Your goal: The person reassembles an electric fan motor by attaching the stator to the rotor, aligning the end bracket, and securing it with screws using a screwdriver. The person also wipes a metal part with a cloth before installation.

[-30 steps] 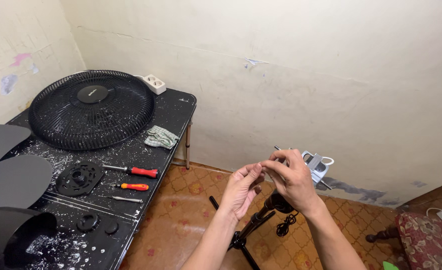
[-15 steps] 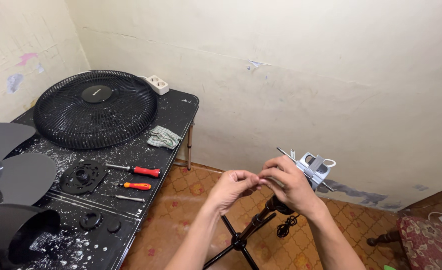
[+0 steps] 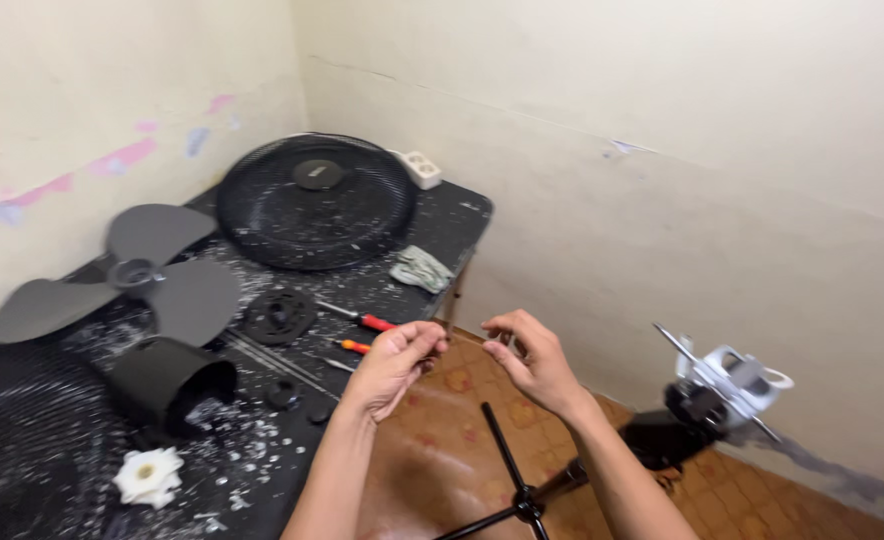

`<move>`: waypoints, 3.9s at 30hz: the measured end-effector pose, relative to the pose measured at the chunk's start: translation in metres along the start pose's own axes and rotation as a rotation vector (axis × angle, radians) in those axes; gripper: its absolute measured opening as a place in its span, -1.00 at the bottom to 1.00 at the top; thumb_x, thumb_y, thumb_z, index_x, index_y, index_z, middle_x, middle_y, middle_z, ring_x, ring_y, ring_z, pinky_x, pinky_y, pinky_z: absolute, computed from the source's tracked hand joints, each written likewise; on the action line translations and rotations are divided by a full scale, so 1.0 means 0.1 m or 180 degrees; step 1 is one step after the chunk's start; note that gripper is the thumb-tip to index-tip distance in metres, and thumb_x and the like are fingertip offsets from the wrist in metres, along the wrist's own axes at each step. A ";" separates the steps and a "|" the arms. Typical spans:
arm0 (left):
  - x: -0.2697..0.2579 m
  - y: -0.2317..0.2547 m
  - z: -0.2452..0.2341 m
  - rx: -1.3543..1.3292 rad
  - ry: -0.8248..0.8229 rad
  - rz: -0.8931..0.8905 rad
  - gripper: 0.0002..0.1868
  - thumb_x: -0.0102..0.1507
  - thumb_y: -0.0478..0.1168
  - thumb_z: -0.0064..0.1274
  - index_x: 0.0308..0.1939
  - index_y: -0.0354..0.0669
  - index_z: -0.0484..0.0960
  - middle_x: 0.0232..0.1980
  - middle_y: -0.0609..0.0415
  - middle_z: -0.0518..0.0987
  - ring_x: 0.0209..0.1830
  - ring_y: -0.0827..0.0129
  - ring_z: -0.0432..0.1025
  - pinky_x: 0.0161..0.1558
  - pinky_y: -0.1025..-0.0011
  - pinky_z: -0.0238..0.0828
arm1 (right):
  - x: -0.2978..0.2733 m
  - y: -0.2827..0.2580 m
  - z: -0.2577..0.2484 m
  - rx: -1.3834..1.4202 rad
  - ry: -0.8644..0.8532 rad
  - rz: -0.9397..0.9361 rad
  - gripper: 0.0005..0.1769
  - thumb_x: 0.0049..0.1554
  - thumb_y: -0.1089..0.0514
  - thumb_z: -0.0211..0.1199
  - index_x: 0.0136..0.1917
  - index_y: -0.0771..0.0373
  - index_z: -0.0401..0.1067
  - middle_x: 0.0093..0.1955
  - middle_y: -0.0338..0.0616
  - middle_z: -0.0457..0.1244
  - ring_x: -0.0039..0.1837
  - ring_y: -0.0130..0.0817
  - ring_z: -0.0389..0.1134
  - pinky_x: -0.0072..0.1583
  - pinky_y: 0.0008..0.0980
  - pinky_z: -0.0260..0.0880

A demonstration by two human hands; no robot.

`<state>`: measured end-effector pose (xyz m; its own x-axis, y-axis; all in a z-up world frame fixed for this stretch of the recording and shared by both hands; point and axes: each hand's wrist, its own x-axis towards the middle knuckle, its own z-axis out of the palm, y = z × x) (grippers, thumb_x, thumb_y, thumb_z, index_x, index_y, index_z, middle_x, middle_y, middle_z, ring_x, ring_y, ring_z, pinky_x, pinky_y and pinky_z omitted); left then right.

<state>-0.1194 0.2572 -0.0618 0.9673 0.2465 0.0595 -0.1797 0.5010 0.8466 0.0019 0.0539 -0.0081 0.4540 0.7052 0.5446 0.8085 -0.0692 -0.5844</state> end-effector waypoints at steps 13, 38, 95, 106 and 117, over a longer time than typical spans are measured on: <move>-0.62 0.45 -0.99 -0.0813 0.1117 0.0916 -0.91 0.32 -0.24 0.13 -0.12 -0.13 0.63 -0.14 0.14 0.61 -0.13 0.51 0.43 -0.10 0.54 0.32 | 0.52 0.42 1.91 -0.0668 -0.1088 -0.0691 -0.65 0.13 0.16 0.29 0.19 0.22 0.48 0.21 0.09 0.30 0.24 0.07 0.32 0.18 -0.07 0.39; -0.26 0.03 -0.73 -0.2034 0.0335 0.0568 -0.81 0.31 -0.23 0.14 -0.02 -0.19 0.64 -0.13 0.10 0.62 -0.11 0.42 0.46 -0.11 0.50 0.38 | 0.33 0.01 1.00 0.0086 -0.0015 -0.0077 -0.61 0.12 0.31 0.31 0.24 0.27 0.46 -0.14 -0.11 0.32 -0.20 -0.38 0.38 -0.21 -0.44 0.41; 0.80 -1.37 2.59 0.1005 -0.0176 0.1108 -0.81 0.30 -0.26 0.16 -0.14 -0.36 0.74 -0.13 0.07 0.72 -0.13 0.50 0.54 -0.01 0.51 0.46 | -2.04 0.04 -2.09 -0.1900 0.0781 0.0921 -0.55 0.11 0.27 0.27 0.29 0.21 0.44 -0.09 -0.11 0.30 -0.21 -0.29 0.41 -0.17 -0.35 0.45; 0.81 -1.41 2.59 0.1039 -0.0128 0.0917 -0.79 0.29 -0.22 0.18 -0.13 -0.33 0.75 -0.19 0.10 0.72 -0.20 0.54 0.50 -0.09 0.52 0.44 | -2.02 -0.02 -2.07 -0.2036 0.0877 0.0647 -0.57 0.12 0.27 0.28 0.28 0.24 0.44 -0.03 -0.09 0.33 -0.11 -0.23 0.43 -0.09 -0.31 0.46; 0.77 -1.35 2.64 0.1225 -0.0099 0.1039 -0.78 0.28 -0.21 0.19 -0.16 -0.34 0.75 -0.17 0.07 0.73 -0.17 0.48 0.55 -0.04 0.48 0.47 | -1.99 -0.05 -2.01 -0.1866 0.0977 0.0781 -0.58 0.13 0.27 0.27 0.27 0.26 0.42 -0.03 -0.06 0.34 -0.10 -0.23 0.45 -0.06 -0.33 0.47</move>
<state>0.0260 -0.0103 -0.0321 0.8776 0.3115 0.3644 -0.4005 0.0585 0.9144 -0.0171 -0.2280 0.0080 0.6643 0.3957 0.6342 0.6986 -0.6303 -0.3385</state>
